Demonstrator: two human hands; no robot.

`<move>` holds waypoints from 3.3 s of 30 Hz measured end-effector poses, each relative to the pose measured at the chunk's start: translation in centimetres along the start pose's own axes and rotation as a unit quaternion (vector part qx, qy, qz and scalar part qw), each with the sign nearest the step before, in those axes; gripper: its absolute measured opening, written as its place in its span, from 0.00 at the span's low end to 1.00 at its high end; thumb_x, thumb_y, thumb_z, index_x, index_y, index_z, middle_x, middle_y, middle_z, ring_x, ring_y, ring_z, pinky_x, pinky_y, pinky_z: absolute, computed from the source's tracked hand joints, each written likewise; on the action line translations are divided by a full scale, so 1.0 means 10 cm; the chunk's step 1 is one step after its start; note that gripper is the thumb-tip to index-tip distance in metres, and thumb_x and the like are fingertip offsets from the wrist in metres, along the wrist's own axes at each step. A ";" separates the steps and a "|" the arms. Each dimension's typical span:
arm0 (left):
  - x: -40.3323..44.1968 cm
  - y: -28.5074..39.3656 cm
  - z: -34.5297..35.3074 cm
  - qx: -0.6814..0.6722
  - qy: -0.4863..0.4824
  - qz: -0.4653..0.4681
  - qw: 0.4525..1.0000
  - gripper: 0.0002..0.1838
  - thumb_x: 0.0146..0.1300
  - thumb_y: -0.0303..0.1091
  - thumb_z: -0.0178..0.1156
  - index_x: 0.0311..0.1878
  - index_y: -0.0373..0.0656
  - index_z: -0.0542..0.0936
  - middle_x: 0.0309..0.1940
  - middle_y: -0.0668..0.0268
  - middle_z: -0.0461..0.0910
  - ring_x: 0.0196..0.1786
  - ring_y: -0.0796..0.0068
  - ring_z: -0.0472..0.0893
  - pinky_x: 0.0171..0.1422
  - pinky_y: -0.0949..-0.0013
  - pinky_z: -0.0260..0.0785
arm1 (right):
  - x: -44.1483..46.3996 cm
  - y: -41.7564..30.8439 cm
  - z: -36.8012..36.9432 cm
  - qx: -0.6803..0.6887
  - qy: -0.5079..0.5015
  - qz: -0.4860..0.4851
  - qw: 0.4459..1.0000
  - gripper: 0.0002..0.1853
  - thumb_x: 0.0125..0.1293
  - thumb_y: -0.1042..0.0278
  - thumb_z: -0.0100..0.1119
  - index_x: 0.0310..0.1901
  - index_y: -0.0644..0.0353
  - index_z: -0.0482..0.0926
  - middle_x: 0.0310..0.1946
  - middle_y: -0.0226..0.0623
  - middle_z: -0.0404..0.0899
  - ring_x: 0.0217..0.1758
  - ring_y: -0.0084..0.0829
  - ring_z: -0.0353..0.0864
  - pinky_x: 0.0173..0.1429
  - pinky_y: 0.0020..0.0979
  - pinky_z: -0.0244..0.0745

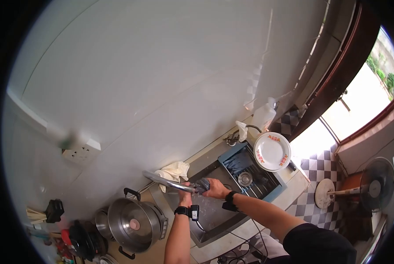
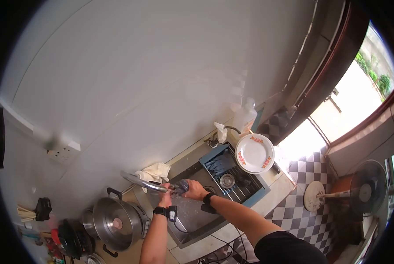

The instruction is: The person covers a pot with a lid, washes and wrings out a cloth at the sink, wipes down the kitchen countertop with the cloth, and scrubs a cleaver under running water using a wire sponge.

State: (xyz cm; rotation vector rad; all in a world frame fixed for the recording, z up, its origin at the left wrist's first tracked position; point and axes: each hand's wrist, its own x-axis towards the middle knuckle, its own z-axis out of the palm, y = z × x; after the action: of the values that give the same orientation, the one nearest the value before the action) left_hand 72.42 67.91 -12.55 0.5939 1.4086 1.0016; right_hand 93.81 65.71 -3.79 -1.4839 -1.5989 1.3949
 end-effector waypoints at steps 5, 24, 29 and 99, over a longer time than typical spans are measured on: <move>0.05 0.31 0.01 -0.203 -0.099 -0.117 0.967 0.17 0.59 0.39 0.66 0.51 0.55 0.78 0.56 0.67 0.81 0.61 0.68 0.77 0.61 0.60 0.64 | -0.38 0.17 0.06 0.085 0.007 0.042 0.995 0.33 0.46 0.63 0.76 0.56 0.59 0.76 0.47 0.47 0.85 0.53 0.45 0.86 0.58 0.39 0.79; -2.03 -0.05 0.08 0.018 -0.118 -0.096 0.988 0.16 0.69 0.36 0.67 0.56 0.47 0.77 0.47 0.70 0.81 0.49 0.78 0.79 0.52 0.71 0.73 | -1.10 -0.21 -0.08 0.487 -0.036 0.261 0.833 0.17 0.63 0.80 0.61 0.54 0.61 0.81 0.49 0.46 0.83 0.51 0.48 0.86 0.62 0.45 0.80; -1.88 -0.28 -0.24 0.118 -0.028 0.057 0.991 0.15 0.69 0.35 0.66 0.53 0.37 0.79 0.41 0.64 0.82 0.44 0.72 0.79 0.51 0.67 0.73 | -1.23 -0.50 -0.40 0.090 -0.079 0.115 0.986 0.14 0.61 0.74 0.65 0.49 0.65 0.83 0.40 0.44 0.84 0.41 0.37 0.85 0.48 0.36 0.79; -2.60 1.61 -0.14 0.379 -0.031 0.099 0.920 0.25 0.48 0.24 0.75 0.53 0.37 0.81 0.39 0.59 0.85 0.41 0.62 0.84 0.47 0.61 0.76 | -1.75 -1.16 -0.73 0.158 0.100 -0.033 0.982 0.17 0.70 0.65 0.66 0.57 0.63 0.86 0.39 0.36 0.85 0.43 0.24 0.85 0.48 0.27 0.84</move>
State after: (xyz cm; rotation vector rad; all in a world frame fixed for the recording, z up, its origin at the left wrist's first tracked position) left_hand 70.78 53.57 14.45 1.3446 1.6927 0.5470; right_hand 100.26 53.29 13.46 -1.3220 -1.2274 1.3425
